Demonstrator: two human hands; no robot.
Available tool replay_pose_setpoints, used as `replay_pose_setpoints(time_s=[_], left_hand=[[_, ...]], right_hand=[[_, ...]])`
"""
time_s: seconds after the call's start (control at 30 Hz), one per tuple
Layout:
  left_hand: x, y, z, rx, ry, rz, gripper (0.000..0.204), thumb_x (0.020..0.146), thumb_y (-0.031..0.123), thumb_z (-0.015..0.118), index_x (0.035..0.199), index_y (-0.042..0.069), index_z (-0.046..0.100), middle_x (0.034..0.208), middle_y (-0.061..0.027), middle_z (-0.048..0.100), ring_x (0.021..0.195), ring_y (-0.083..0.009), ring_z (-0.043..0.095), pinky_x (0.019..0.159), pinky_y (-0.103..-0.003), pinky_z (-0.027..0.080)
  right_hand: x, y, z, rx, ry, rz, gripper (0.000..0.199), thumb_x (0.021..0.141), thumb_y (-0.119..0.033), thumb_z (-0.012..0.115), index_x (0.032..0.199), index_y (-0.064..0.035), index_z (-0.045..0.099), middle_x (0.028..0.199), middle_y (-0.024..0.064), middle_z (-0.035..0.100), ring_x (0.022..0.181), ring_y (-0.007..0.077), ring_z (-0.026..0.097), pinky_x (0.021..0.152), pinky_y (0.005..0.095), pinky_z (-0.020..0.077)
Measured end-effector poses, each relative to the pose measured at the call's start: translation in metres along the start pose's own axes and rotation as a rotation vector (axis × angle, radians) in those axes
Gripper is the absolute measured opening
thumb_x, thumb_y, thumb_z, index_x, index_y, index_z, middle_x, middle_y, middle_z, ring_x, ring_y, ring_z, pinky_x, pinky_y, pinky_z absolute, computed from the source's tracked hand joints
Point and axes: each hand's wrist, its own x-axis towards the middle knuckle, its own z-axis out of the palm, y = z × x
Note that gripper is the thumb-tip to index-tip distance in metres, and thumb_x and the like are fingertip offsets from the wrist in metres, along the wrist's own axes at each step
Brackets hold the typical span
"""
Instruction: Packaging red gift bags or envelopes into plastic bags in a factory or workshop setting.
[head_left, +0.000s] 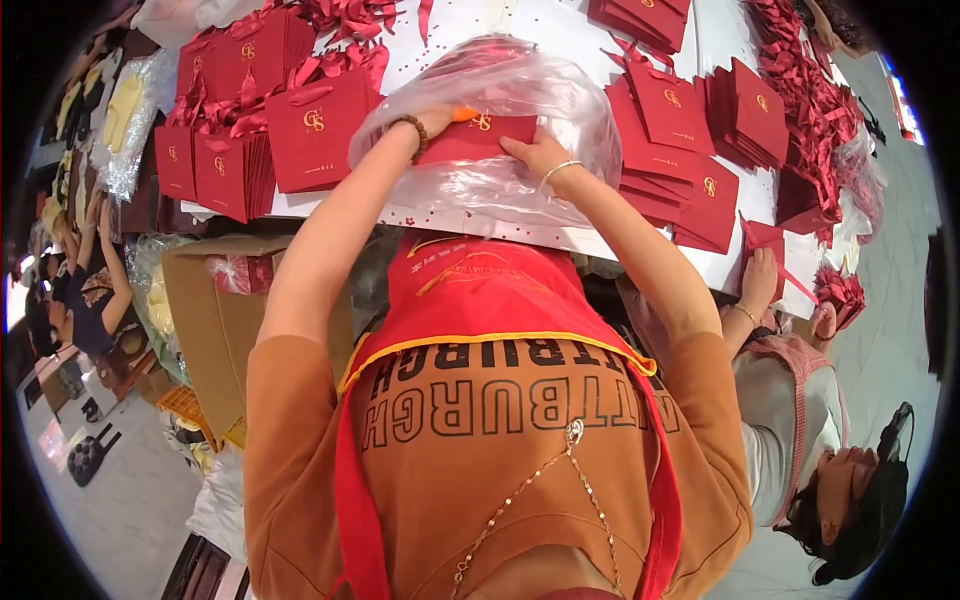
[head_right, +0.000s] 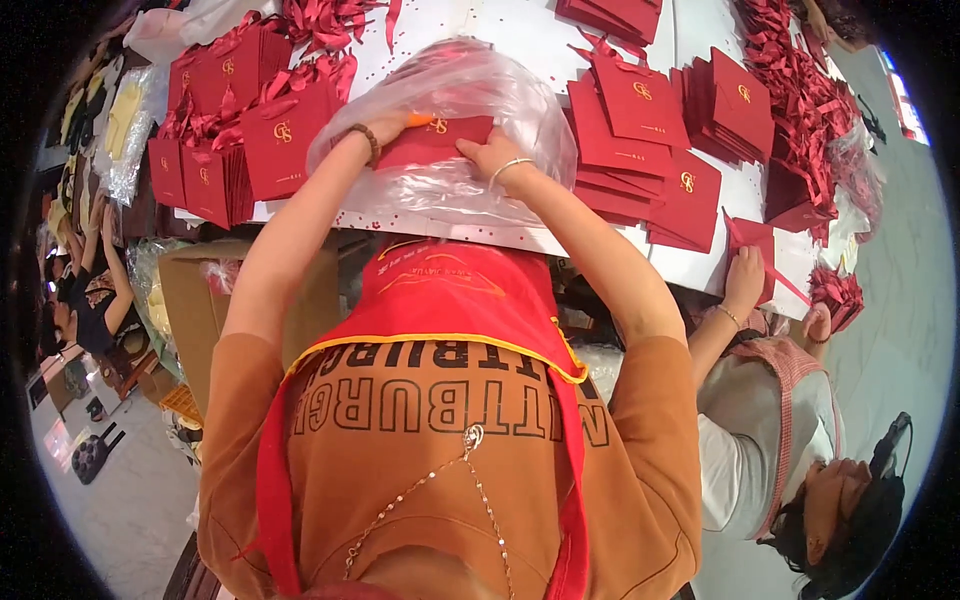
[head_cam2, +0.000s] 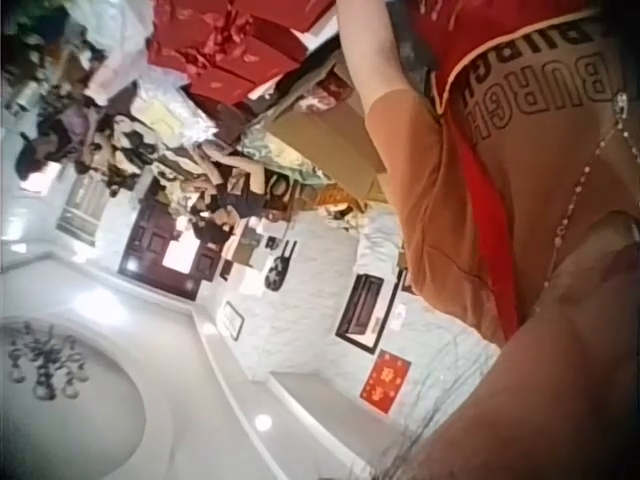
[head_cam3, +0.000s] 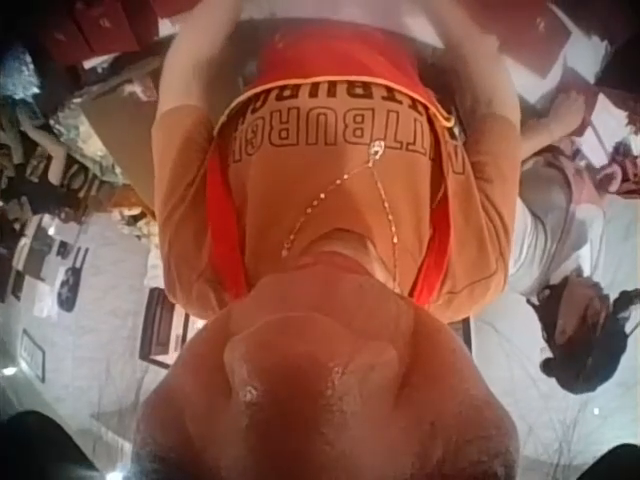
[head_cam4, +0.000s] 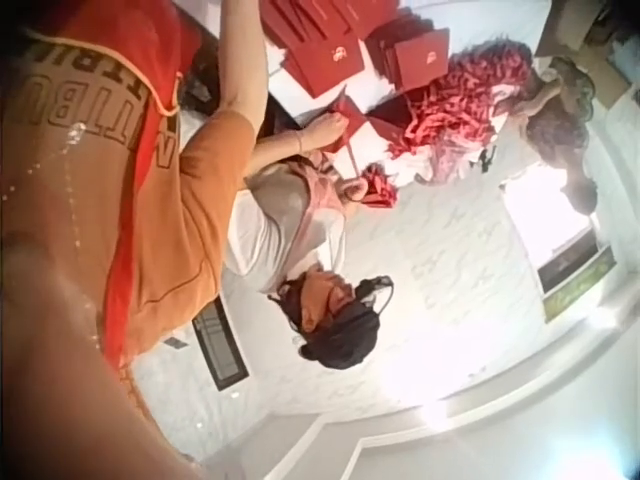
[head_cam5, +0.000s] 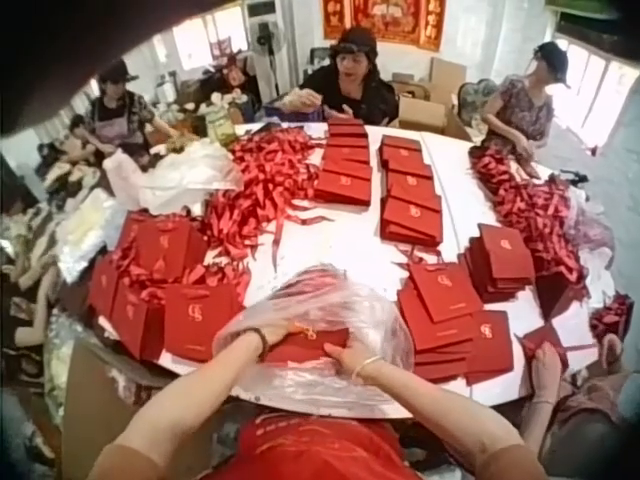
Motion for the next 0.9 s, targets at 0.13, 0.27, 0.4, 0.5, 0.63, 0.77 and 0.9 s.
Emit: replay_pose_setpoints(time_s=[0.13,0.27,0.4,0.5,0.63,0.77,0.9], left_hand=[[-0.001,0.005,0.002,0.035,-0.014,0.023,0.045,0.073,0.035,0.065,0.107,0.006,0.06,0.107,-0.0144,0.06,0.095,-0.0242,0.055,0.083,-0.031,0.042],[-0.002,0.009,0.003,0.068,-0.011,0.048,0.045,0.073,0.035,0.065,0.107,0.006,0.06,0.106,-0.0143,0.06,0.095,-0.0248,0.055,0.083,-0.032,0.042],[0.004,0.013,0.002,0.098,-0.018,0.087,0.044,0.074,0.035,0.064,0.107,0.006,0.06,0.106,-0.0142,0.06,0.095,-0.0254,0.055,0.083,-0.032,0.042],[0.006,0.022,0.001,0.12,-0.009,0.119,0.044,0.074,0.036,0.063,0.107,0.007,0.06,0.106,-0.0141,0.06,0.095,-0.0258,0.055,0.083,-0.033,0.042],[0.007,0.025,-0.004,0.147,0.02,0.139,0.043,0.075,0.036,0.063,0.107,0.007,0.06,0.106,-0.014,0.06,0.095,-0.0264,0.055,0.083,-0.033,0.042],[0.006,0.013,-0.002,0.168,0.01,0.131,0.043,0.075,0.036,0.062,0.107,0.007,0.06,0.106,-0.0139,0.06,0.095,-0.027,0.055,0.082,-0.033,0.043],[0.011,0.004,0.001,0.189,-0.011,0.139,0.043,0.075,0.037,0.061,0.106,0.008,0.06,0.106,-0.0139,0.06,0.095,-0.0276,0.055,0.082,-0.034,0.043]], right_hand=[[-0.025,0.005,0.005,-0.182,0.251,-0.54,0.064,0.078,-0.046,0.056,0.113,0.0063,0.05,0.112,0.0225,0.054,0.1,0.0347,0.055,0.086,0.0346,0.0435],[-0.083,-0.049,-0.02,-1.307,-0.357,-0.189,0.043,0.081,-0.037,0.054,0.112,-0.0067,0.056,0.109,0.0127,0.059,0.1,0.0263,0.057,0.082,0.0368,0.0446],[-0.086,-0.031,0.008,-1.355,-0.372,-0.603,0.028,0.082,-0.029,0.049,0.096,-0.01,0.064,0.104,0.0103,0.062,0.099,0.0247,0.059,0.081,0.0384,0.0445],[-0.074,0.005,0.029,-1.145,-0.103,-0.9,0.024,0.082,-0.029,0.048,0.093,-0.0132,0.063,0.088,0.0099,0.064,0.083,0.0267,0.062,0.071,0.0379,0.0455],[-0.082,-0.031,-0.003,-0.849,-0.336,-0.52,0.027,0.082,-0.025,0.048,0.093,-0.0043,0.062,0.077,0.0161,0.063,0.075,0.0382,0.059,0.071,0.041,0.0473],[-0.082,-0.026,-0.02,-0.38,-0.14,-0.389,0.029,0.078,-0.026,0.056,0.092,0.0001,0.059,0.091,0.0192,0.061,0.086,0.035,0.058,0.077,0.039,0.046],[-0.064,-0.007,0.007,0.294,0.241,-0.35,0.049,0.077,-0.02,0.062,0.117,0.0017,0.043,0.117,0.0193,0.048,0.106,0.0253,0.047,0.091,0.0315,0.0359]])
